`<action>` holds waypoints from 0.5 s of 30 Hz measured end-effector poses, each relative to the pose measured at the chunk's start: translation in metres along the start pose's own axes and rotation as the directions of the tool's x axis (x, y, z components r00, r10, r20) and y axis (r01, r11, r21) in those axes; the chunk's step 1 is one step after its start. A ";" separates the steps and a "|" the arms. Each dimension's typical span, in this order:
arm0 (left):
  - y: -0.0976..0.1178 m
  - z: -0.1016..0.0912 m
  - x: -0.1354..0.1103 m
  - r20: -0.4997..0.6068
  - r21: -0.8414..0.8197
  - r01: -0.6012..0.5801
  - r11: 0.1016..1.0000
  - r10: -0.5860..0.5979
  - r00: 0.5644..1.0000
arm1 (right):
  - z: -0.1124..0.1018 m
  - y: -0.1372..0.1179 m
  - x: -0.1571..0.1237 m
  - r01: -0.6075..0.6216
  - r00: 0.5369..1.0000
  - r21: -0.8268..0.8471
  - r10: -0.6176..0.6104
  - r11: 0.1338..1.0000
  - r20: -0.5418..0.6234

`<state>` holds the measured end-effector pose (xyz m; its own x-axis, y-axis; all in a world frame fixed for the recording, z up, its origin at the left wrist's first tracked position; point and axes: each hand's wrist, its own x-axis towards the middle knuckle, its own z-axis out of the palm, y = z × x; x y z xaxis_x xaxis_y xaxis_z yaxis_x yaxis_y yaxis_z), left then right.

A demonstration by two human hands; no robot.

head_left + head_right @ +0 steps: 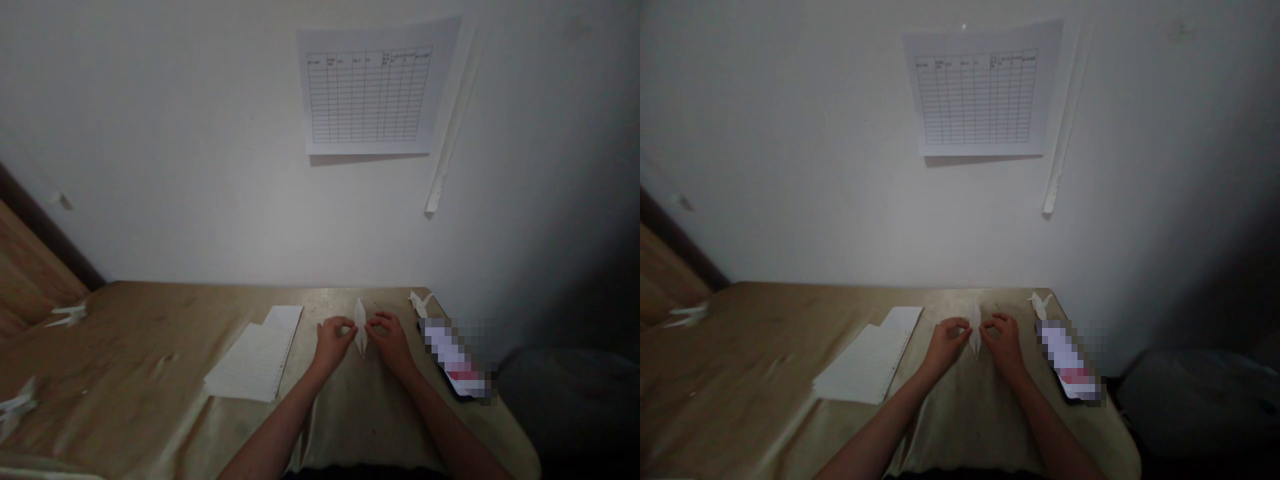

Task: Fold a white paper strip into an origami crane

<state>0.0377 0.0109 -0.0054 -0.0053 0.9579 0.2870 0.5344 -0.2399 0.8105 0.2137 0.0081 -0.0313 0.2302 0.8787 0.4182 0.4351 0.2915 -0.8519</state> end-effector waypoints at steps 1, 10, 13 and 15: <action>0.000 0.000 0.000 0.006 0.007 -0.005 1.000 0.005 1.000 | 0.000 0.000 0.000 0.000 1.000 -0.003 0.000 1.000 -0.002; 0.001 -0.003 -0.001 0.048 -0.004 0.010 1.000 -0.010 0.999 | -0.003 -0.006 0.001 0.000 1.000 0.016 -0.001 1.000 0.022; 0.003 -0.005 -0.001 0.051 0.004 0.013 1.000 -0.013 0.999 | -0.004 -0.007 0.001 0.003 0.999 0.008 -0.003 1.000 0.050; 0.006 -0.006 -0.002 0.048 0.032 0.011 0.999 -0.013 0.999 | -0.004 -0.008 0.001 0.000 0.998 -0.015 0.001 1.000 0.066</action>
<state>0.0356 0.0071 0.0020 0.0283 0.9673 0.2520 0.5614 -0.2240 0.7966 0.2144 0.0055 -0.0228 0.1727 0.9018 0.3962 0.4478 0.2863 -0.8470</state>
